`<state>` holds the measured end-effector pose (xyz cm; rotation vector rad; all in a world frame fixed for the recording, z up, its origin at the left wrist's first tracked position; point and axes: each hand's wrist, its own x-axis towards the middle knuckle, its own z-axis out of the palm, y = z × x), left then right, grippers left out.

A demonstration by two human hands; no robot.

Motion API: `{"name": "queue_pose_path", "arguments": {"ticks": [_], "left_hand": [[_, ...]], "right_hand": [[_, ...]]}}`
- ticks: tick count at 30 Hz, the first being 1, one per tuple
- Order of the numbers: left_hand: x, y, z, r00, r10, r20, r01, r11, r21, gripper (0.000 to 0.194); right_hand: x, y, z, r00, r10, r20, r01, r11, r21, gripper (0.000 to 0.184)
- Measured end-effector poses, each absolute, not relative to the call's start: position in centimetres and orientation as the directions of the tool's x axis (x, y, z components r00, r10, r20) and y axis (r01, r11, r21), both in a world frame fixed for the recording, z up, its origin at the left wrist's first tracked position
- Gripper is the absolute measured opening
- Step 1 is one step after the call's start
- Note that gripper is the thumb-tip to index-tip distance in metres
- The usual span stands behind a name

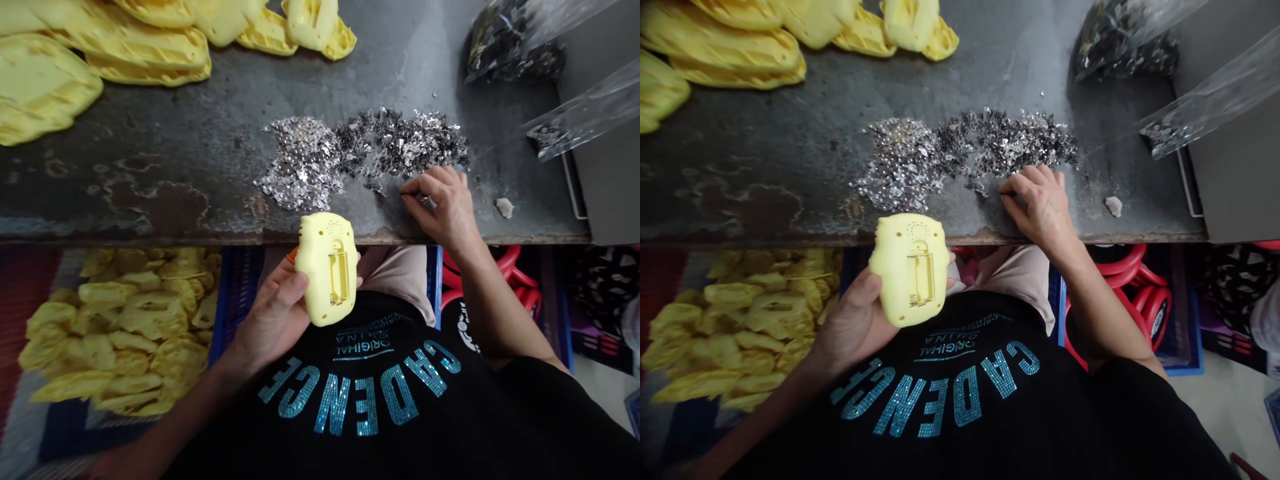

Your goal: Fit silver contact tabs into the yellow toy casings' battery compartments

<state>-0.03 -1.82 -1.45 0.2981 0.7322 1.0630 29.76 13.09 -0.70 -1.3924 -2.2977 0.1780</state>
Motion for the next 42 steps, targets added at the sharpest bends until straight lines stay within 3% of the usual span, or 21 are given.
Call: {"name": "queue_pose_path", "arguments": {"ticks": [8,15,21,26,29,34,42], "left_hand": [[0.2,-2.1,-1.1,0.259,0.878,-0.402,-0.677,0.462,0.572,0.055],[0.2,-2.2,-1.0,0.251,0.893,-0.373,-0.684,0.436,0.585,0.052],[0.5,-2.1,-1.0,0.236,0.882,-0.409,-0.673,0.452,0.586,0.060],[0.6,-2.1,-0.7,0.235,0.884,-0.404,-0.672,0.448,0.590,0.054],[0.5,-2.2,-0.5,0.221,0.885,-0.410,-0.674,0.443,0.592,0.051],[0.6,-2.2,-0.4,0.206,0.890,-0.406,-0.688,0.427,0.587,0.040],[0.1,-2.6,-0.9,0.243,0.894,-0.376,-0.681,0.433,0.591,0.042]], "right_hand": [[26.8,14.5,-0.9,-0.459,0.859,0.228,0.785,0.512,-0.349,0.008],[30.5,14.3,0.5,-0.446,0.886,0.128,0.736,0.444,-0.512,0.009],[31.8,13.3,0.9,-0.287,0.915,0.284,0.860,0.377,-0.343,0.017],[30.4,12.1,-0.4,-0.463,0.848,0.260,0.830,0.517,-0.208,0.018],[31.8,11.9,-1.1,-0.464,0.851,0.244,0.850,0.506,-0.146,0.020],[33.8,12.9,-0.6,-0.346,0.877,0.334,0.894,0.416,-0.165,0.018],[29.8,14.7,-0.9,-0.471,0.845,0.254,0.854,0.509,-0.108,0.020]]}}
